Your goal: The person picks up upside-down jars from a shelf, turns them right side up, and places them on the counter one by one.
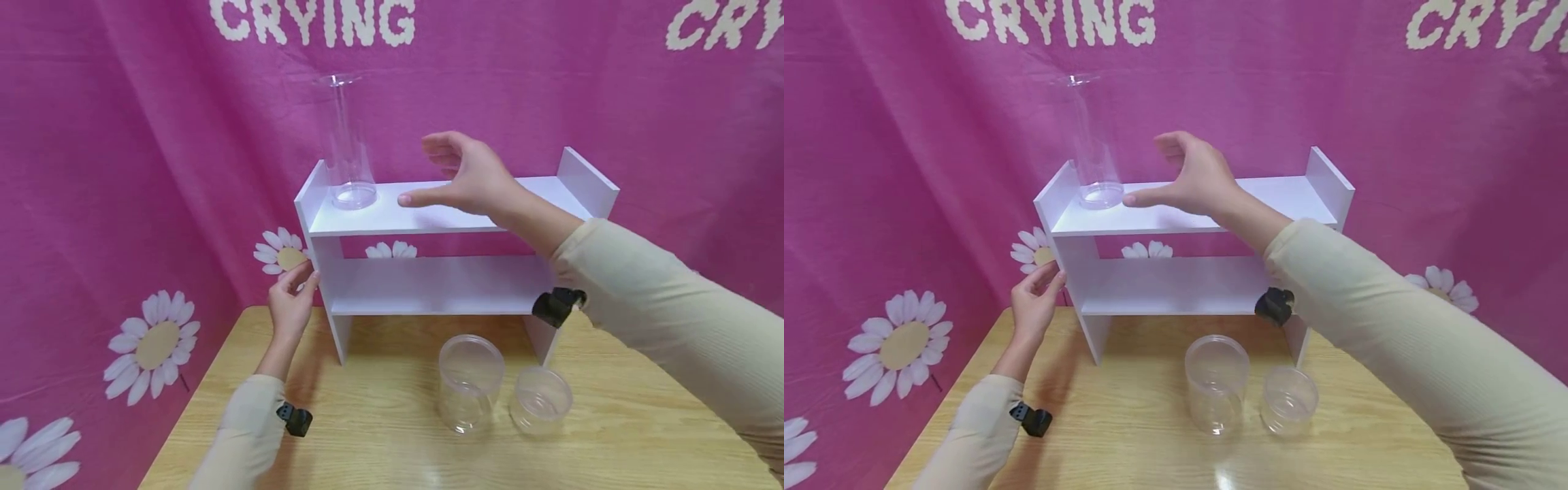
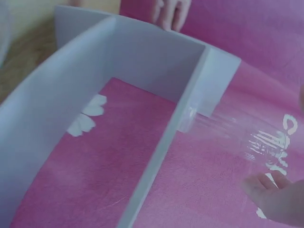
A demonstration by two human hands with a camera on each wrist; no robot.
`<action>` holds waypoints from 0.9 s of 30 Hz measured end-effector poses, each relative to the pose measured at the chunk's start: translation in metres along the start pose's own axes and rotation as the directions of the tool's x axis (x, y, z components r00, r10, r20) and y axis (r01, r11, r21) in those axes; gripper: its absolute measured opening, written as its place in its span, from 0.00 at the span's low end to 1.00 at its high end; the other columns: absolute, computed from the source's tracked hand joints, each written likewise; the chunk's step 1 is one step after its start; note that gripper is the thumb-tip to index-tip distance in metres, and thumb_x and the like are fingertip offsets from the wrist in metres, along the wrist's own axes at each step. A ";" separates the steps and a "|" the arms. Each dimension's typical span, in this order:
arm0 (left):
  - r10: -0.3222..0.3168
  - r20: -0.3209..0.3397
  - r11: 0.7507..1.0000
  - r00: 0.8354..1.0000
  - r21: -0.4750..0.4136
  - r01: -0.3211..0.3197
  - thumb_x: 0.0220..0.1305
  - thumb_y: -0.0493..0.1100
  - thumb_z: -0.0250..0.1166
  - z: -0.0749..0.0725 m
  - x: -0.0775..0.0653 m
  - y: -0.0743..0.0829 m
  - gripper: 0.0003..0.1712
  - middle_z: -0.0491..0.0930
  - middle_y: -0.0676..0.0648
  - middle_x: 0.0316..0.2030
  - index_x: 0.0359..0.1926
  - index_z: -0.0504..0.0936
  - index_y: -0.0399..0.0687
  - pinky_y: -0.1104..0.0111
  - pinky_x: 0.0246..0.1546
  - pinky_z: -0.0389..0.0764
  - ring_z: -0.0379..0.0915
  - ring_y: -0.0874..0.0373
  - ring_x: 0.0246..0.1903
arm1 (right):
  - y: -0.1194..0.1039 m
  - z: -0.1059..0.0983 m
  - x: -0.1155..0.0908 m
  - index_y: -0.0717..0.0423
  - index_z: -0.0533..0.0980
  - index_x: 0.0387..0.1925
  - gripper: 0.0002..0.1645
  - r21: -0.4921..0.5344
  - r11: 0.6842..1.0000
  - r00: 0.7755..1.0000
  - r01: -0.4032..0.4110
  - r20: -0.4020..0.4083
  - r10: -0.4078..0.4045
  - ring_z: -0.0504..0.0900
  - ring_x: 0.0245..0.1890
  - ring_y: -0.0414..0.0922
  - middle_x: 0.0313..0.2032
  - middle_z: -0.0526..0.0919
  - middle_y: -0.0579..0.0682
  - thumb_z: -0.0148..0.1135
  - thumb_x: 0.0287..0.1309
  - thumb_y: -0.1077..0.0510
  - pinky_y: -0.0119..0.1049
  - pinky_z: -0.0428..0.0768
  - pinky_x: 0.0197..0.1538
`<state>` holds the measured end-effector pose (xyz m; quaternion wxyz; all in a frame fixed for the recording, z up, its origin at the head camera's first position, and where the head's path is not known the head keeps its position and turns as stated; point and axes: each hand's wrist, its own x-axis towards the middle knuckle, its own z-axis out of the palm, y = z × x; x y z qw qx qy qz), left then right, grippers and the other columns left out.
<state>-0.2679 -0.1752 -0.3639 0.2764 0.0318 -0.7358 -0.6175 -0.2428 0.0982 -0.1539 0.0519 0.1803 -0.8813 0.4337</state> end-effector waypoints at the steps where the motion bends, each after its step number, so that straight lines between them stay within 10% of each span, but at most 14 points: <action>1: 0.004 0.000 1.000 1.000 0.001 -0.004 0.61 0.36 0.65 0.001 0.000 0.000 0.18 0.81 0.35 0.51 0.52 0.81 0.35 0.88 0.41 0.77 0.75 0.76 0.39 | -0.003 0.001 0.006 0.53 0.60 0.69 0.54 0.011 1.000 1.000 -0.019 0.004 0.019 0.65 0.70 0.47 0.70 0.66 0.51 0.77 0.43 0.48 0.41 0.67 0.72; 12: -0.022 0.008 0.999 1.000 0.025 0.022 0.62 0.37 0.65 0.000 0.001 -0.001 0.19 0.82 0.37 0.52 0.54 0.81 0.38 0.85 0.44 0.77 0.77 0.69 0.44 | -0.044 0.024 0.084 0.46 0.58 0.71 0.55 0.068 0.976 0.978 -0.208 -0.014 0.209 0.65 0.69 0.41 0.71 0.64 0.45 0.74 0.44 0.40 0.35 0.68 0.71; 20: -0.037 0.020 0.999 0.999 -0.005 0.037 0.63 0.38 0.64 0.003 -0.001 -0.001 0.19 0.80 0.36 0.54 0.55 0.80 0.38 0.60 0.61 0.76 0.76 0.49 0.55 | -0.071 0.024 0.119 0.36 0.53 0.72 0.58 0.093 0.949 0.946 -0.300 -0.095 0.309 0.61 0.71 0.37 0.72 0.58 0.37 0.71 0.43 0.32 0.32 0.63 0.73; 27: -0.028 0.008 0.999 1.000 0.036 0.028 0.63 0.39 0.64 -0.001 0.001 -0.002 0.19 0.82 0.38 0.52 0.54 0.81 0.39 0.79 0.51 0.78 0.77 0.64 0.47 | -0.075 0.032 0.140 0.35 0.48 0.73 0.59 0.096 0.955 0.956 -0.281 -0.060 0.288 0.58 0.72 0.35 0.72 0.55 0.35 0.68 0.45 0.31 0.30 0.62 0.73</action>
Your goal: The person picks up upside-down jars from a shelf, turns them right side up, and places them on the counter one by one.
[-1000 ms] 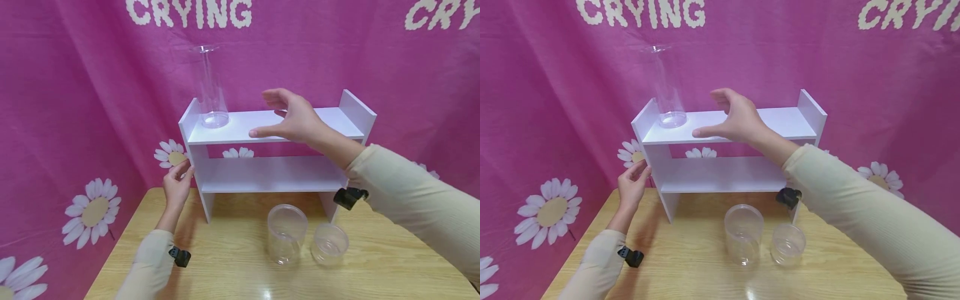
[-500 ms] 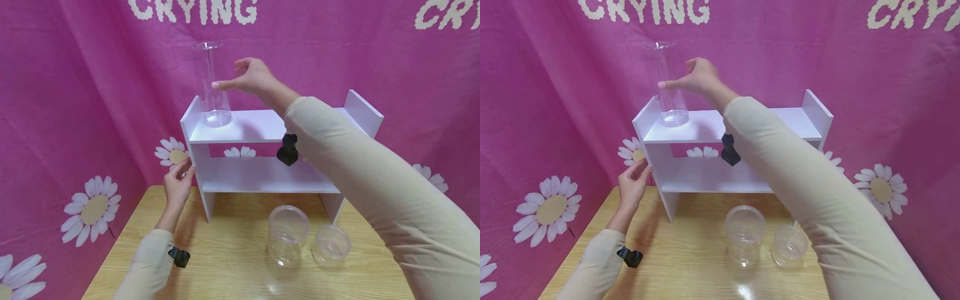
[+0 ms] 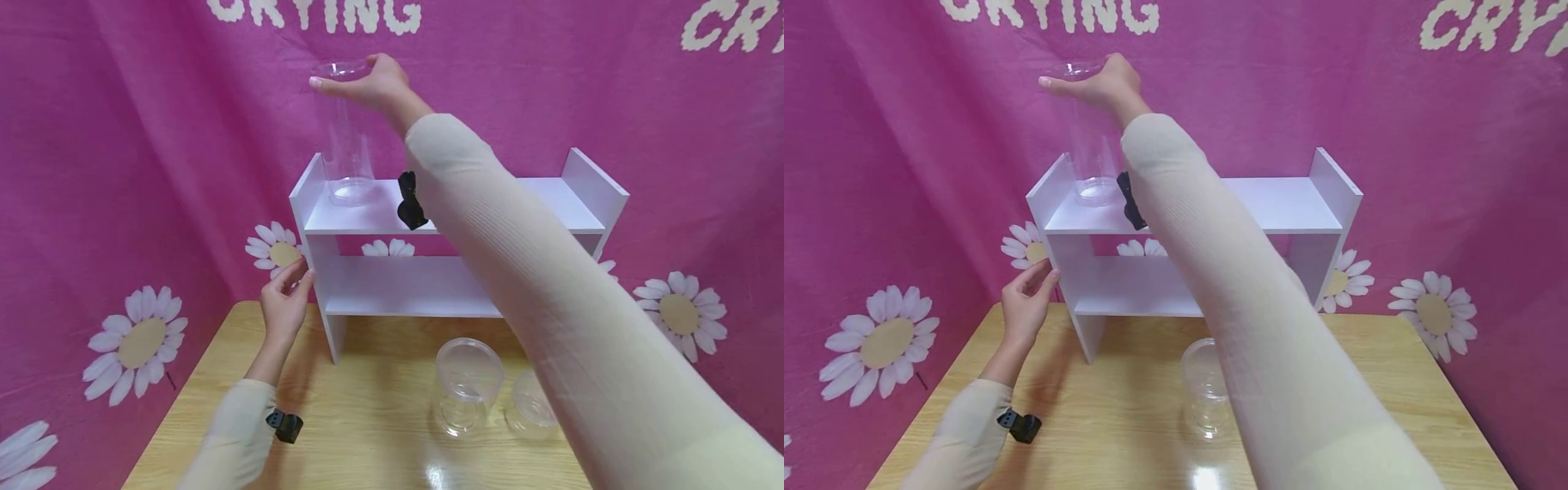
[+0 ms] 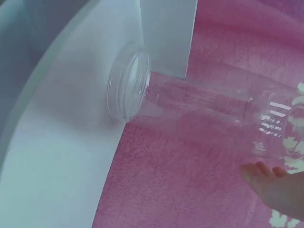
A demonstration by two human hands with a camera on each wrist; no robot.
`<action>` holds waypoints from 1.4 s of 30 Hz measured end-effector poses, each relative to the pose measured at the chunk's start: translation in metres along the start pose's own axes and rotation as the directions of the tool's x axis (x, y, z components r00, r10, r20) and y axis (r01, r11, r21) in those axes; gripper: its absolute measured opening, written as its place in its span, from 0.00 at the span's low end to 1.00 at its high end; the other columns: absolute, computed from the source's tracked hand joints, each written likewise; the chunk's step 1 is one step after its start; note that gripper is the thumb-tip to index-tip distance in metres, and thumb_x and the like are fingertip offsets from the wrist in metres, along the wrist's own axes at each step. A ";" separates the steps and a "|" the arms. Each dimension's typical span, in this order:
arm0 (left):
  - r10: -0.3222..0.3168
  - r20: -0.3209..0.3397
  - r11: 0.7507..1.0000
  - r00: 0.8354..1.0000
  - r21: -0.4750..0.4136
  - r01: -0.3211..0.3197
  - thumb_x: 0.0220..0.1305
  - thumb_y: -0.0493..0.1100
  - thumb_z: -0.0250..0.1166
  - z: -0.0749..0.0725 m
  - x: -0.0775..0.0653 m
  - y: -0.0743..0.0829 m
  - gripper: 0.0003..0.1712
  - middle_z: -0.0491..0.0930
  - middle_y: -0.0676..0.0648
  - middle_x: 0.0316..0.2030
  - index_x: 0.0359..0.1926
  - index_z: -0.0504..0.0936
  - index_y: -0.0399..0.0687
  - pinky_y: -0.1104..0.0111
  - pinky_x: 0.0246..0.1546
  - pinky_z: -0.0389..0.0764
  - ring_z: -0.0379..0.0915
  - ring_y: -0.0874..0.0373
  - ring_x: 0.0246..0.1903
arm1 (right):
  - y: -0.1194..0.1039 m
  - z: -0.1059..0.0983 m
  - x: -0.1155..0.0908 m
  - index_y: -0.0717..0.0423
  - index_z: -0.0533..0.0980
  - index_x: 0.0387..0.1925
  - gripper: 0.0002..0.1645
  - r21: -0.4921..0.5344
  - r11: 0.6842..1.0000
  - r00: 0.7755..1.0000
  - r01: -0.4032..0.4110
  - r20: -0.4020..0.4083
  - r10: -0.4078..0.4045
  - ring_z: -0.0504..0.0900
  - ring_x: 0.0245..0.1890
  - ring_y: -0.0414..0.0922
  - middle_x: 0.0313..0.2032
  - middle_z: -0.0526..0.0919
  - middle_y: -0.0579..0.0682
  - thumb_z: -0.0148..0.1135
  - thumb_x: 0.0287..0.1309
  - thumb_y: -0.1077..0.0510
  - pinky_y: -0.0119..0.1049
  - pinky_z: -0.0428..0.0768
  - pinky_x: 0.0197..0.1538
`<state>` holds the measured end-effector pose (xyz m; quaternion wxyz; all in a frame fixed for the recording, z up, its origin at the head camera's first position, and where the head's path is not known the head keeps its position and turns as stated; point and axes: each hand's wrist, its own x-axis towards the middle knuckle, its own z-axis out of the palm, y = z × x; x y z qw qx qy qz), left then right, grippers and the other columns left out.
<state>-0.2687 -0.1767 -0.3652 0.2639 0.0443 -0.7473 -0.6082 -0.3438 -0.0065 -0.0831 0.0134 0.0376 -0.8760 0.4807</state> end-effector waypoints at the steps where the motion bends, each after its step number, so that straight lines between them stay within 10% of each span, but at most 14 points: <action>1: 0.004 -0.007 1.000 1.000 0.004 -0.004 0.63 0.39 0.64 -0.001 0.000 0.000 0.19 0.82 0.38 0.52 0.54 0.81 0.39 0.83 0.48 0.77 0.77 0.68 0.45 | 0.000 0.001 0.002 0.35 0.49 0.73 0.58 0.007 1.000 1.000 0.002 0.004 -0.002 0.58 0.71 0.35 0.72 0.56 0.35 0.68 0.45 0.31 0.30 0.63 0.73; 18: 0.030 -0.033 1.000 0.999 -0.009 -0.030 0.63 0.37 0.64 0.003 -0.002 0.002 0.18 0.82 0.35 0.50 0.53 0.81 0.37 0.89 0.38 0.74 0.72 0.83 0.35 | 0.007 -0.010 -0.012 0.42 0.69 0.63 0.44 0.153 0.984 0.995 0.093 -0.040 -0.088 0.74 0.59 0.35 0.60 0.76 0.39 0.76 0.43 0.41 0.24 0.74 0.61; 42: 0.032 -0.051 0.999 0.998 0.016 -0.031 0.62 0.37 0.64 0.005 -0.005 0.003 0.18 0.82 0.36 0.51 0.53 0.81 0.37 0.88 0.40 0.75 0.72 0.80 0.37 | 0.070 -0.072 -0.117 0.47 0.71 0.62 0.38 0.289 0.913 0.956 0.288 -0.032 -0.291 0.76 0.59 0.40 0.60 0.78 0.48 0.73 0.49 0.52 0.34 0.70 0.69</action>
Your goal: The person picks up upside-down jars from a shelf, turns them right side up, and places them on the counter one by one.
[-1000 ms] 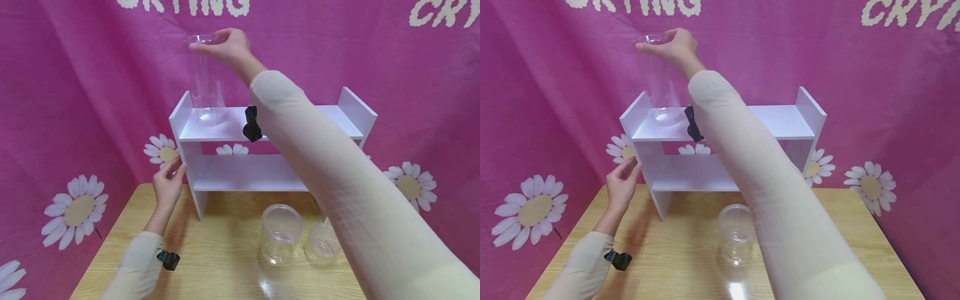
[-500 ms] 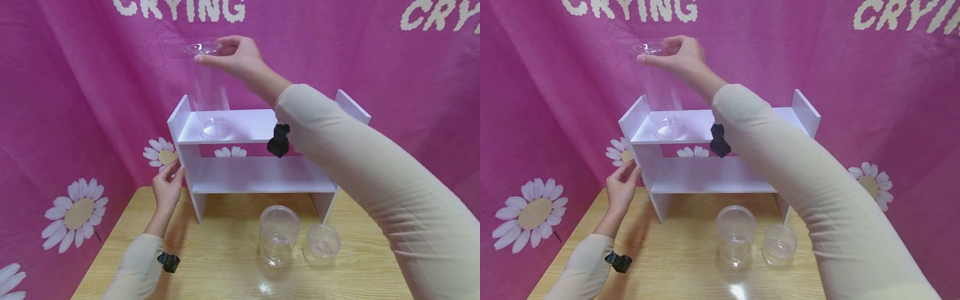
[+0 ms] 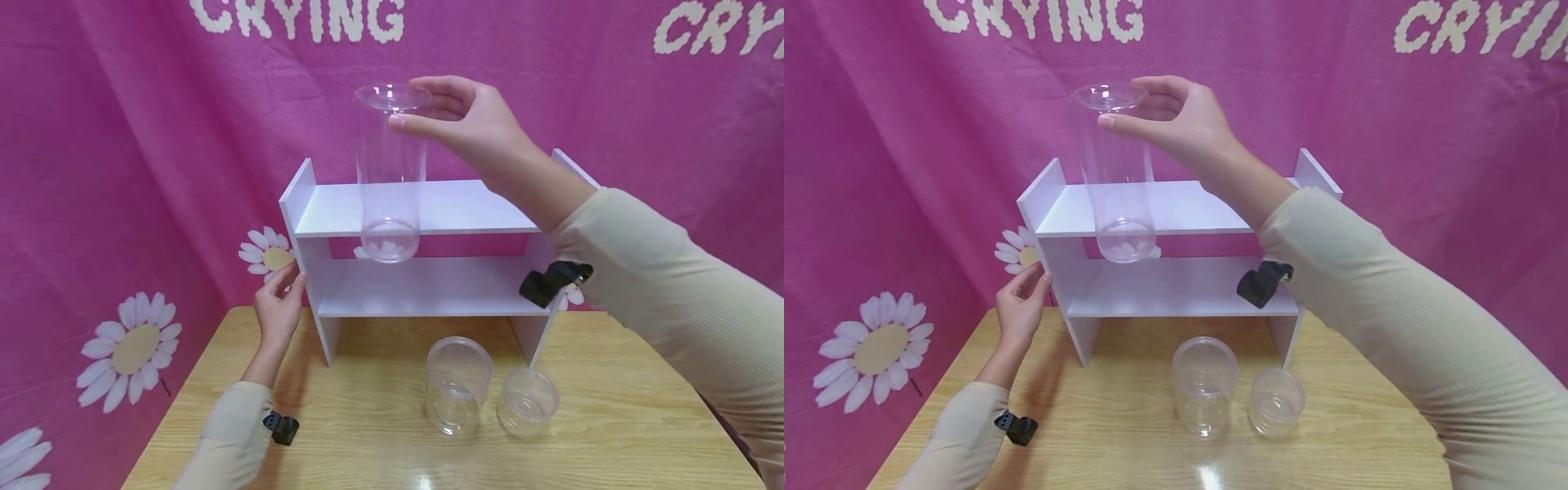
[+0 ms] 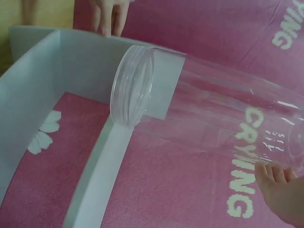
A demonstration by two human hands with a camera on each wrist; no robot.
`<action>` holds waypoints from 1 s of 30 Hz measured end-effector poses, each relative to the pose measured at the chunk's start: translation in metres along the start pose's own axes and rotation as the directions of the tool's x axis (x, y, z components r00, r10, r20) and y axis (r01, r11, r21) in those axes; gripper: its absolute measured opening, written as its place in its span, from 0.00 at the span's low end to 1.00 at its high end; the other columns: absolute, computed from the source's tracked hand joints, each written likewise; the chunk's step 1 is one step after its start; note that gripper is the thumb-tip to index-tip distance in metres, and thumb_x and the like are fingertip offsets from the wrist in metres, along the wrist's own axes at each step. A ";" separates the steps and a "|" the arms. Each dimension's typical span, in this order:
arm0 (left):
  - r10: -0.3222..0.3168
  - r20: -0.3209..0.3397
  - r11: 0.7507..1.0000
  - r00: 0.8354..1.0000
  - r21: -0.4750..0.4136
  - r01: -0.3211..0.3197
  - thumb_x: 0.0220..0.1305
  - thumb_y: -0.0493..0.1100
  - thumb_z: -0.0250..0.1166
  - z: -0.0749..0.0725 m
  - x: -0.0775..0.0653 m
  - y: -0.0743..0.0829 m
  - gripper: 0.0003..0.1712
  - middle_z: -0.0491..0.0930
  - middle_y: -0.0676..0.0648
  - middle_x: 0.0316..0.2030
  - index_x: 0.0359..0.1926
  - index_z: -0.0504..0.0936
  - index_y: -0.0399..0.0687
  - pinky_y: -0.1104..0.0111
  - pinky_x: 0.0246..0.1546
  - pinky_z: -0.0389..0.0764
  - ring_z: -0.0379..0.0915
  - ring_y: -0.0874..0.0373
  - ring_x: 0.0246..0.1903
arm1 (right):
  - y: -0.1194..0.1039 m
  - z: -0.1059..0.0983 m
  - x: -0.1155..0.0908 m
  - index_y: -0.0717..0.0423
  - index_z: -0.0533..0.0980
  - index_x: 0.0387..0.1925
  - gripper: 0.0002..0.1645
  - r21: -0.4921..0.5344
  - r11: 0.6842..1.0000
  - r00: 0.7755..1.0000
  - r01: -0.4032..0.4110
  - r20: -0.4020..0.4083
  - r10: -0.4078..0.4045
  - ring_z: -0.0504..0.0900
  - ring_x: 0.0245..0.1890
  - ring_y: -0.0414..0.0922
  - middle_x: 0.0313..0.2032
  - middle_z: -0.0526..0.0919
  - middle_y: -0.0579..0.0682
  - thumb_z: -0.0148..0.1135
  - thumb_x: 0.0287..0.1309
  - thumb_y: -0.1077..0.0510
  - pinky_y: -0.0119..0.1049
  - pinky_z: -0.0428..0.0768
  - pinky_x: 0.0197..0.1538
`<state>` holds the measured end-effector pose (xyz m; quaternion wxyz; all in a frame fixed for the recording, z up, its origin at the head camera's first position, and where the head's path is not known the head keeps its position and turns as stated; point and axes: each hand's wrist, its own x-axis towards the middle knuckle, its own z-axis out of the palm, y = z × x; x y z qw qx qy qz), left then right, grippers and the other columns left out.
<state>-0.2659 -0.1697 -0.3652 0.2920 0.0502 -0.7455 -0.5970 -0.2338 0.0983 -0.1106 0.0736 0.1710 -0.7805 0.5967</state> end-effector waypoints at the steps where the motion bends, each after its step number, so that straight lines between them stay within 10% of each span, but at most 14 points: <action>1: 0.003 -0.002 1.000 1.000 -0.003 -0.003 0.62 0.37 0.64 0.000 0.000 0.000 0.18 0.83 0.36 0.50 0.53 0.81 0.37 0.88 0.40 0.75 0.73 0.80 0.37 | 0.001 -0.002 -0.007 0.47 0.71 0.62 0.37 0.003 1.000 1.000 0.009 0.008 -0.009 0.77 0.59 0.41 0.61 0.77 0.48 0.73 0.49 0.53 0.34 0.70 0.69; 6: -0.007 0.004 1.000 1.000 0.010 0.007 0.63 0.37 0.64 0.000 0.000 0.001 0.18 0.83 0.38 0.51 0.53 0.81 0.38 0.89 0.40 0.74 0.73 0.78 0.38 | 0.012 -0.009 -0.035 0.48 0.71 0.63 0.34 0.002 1.000 0.998 0.030 0.050 -0.030 0.79 0.57 0.41 0.60 0.78 0.48 0.70 0.53 0.56 0.33 0.74 0.66; 13: -0.027 0.012 1.000 1.000 0.007 0.027 0.64 0.38 0.63 -0.001 0.000 0.001 0.19 0.81 0.38 0.53 0.55 0.80 0.38 0.90 0.41 0.73 0.78 0.51 0.52 | 0.040 -0.014 -0.061 0.45 0.70 0.63 0.34 -0.031 0.999 0.995 -0.026 0.095 0.028 0.77 0.59 0.37 0.59 0.79 0.46 0.69 0.54 0.54 0.26 0.78 0.58; 30: -0.034 0.017 0.999 0.999 0.008 0.034 0.64 0.37 0.62 0.000 0.000 0.003 0.19 0.81 0.37 0.53 0.55 0.80 0.37 0.89 0.40 0.76 0.78 0.47 0.53 | 0.117 -0.012 -0.100 0.56 0.67 0.64 0.35 0.116 0.989 0.994 -0.089 0.067 0.081 0.82 0.48 0.29 0.52 0.79 0.34 0.68 0.55 0.61 0.21 0.79 0.53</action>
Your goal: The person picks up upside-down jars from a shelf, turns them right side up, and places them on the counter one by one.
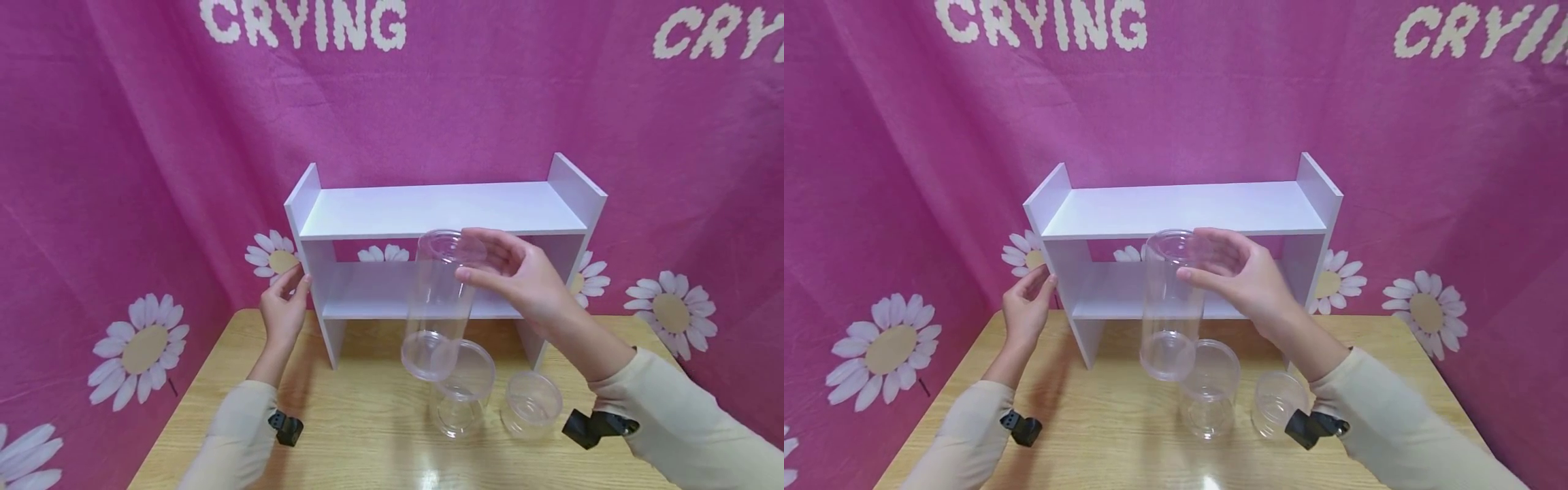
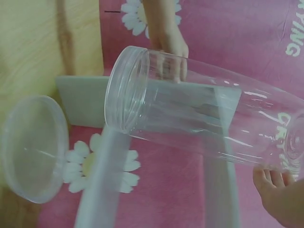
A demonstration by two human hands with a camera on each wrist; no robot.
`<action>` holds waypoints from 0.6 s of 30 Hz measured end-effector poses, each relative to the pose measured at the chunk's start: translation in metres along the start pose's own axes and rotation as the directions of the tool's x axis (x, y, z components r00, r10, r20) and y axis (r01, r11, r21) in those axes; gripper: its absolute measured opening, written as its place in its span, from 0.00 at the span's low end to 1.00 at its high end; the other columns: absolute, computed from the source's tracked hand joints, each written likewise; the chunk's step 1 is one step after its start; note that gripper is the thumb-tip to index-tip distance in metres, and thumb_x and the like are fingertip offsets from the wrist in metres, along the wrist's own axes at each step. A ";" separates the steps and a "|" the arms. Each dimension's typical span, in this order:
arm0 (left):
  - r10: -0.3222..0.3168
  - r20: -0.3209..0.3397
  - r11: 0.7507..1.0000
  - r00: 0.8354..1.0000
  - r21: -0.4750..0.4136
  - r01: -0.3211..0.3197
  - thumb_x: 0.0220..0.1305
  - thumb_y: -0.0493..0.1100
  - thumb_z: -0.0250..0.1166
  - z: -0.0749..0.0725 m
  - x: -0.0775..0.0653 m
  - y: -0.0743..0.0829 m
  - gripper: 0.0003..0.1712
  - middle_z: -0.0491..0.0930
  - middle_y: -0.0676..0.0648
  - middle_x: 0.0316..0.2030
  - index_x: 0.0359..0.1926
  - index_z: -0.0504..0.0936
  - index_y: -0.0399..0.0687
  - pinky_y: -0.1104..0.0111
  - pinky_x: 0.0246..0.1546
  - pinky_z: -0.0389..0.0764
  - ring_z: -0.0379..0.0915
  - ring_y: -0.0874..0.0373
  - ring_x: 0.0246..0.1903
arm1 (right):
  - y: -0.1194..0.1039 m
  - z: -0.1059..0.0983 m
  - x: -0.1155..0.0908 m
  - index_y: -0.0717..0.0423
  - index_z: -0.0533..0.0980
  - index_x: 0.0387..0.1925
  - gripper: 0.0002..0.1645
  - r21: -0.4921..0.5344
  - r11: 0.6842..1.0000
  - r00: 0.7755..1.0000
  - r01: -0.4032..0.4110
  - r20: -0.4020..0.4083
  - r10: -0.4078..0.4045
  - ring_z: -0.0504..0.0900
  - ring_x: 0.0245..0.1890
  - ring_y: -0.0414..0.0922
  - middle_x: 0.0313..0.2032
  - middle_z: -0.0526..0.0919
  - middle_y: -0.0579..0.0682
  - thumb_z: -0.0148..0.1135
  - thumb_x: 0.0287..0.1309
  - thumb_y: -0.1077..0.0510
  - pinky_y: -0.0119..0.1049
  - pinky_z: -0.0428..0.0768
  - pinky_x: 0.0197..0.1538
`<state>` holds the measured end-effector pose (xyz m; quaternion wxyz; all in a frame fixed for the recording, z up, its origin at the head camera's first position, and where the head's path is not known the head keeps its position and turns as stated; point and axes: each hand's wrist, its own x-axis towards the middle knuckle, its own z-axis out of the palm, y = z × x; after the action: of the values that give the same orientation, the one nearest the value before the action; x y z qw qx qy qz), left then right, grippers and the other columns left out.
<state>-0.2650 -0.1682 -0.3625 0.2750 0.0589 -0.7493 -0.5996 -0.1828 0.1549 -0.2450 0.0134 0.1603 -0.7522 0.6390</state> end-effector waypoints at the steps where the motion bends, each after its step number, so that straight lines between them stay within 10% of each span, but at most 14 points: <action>1: -0.004 0.001 1.000 1.000 0.007 0.004 0.64 0.37 0.62 0.000 0.000 0.000 0.19 0.81 0.37 0.54 0.55 0.80 0.37 0.86 0.42 0.78 0.79 0.47 0.53 | 0.003 0.000 -0.001 0.56 0.67 0.64 0.35 0.012 1.000 1.000 0.001 -0.006 0.000 0.82 0.48 0.29 0.51 0.79 0.34 0.68 0.55 0.61 0.21 0.79 0.54; 8: -0.039 0.015 0.998 0.999 0.052 0.038 0.66 0.38 0.59 -0.001 -0.009 0.006 0.18 0.81 0.36 0.53 0.55 0.79 0.38 0.58 0.58 0.77 0.77 0.47 0.54 | 0.023 -0.004 -0.006 0.55 0.68 0.63 0.33 0.101 0.995 0.998 -0.016 -0.064 0.023 0.80 0.50 0.27 0.49 0.80 0.31 0.67 0.56 0.61 0.20 0.79 0.52; 18: -0.025 -0.064 0.999 0.998 0.026 0.026 0.63 0.34 0.60 0.003 -0.045 0.015 0.18 0.80 0.34 0.52 0.55 0.77 0.35 0.58 0.57 0.79 0.76 0.46 0.53 | 0.053 -0.006 -0.012 0.44 0.75 0.51 0.21 0.338 0.941 0.992 0.000 -0.117 0.043 0.83 0.45 0.29 0.43 0.84 0.34 0.62 0.59 0.66 0.20 0.79 0.51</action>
<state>-0.2252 -0.1426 -0.3638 0.2903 0.0913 -0.7473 -0.5907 -0.1867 0.1702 -0.2978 0.0249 0.1125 -0.6309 0.7673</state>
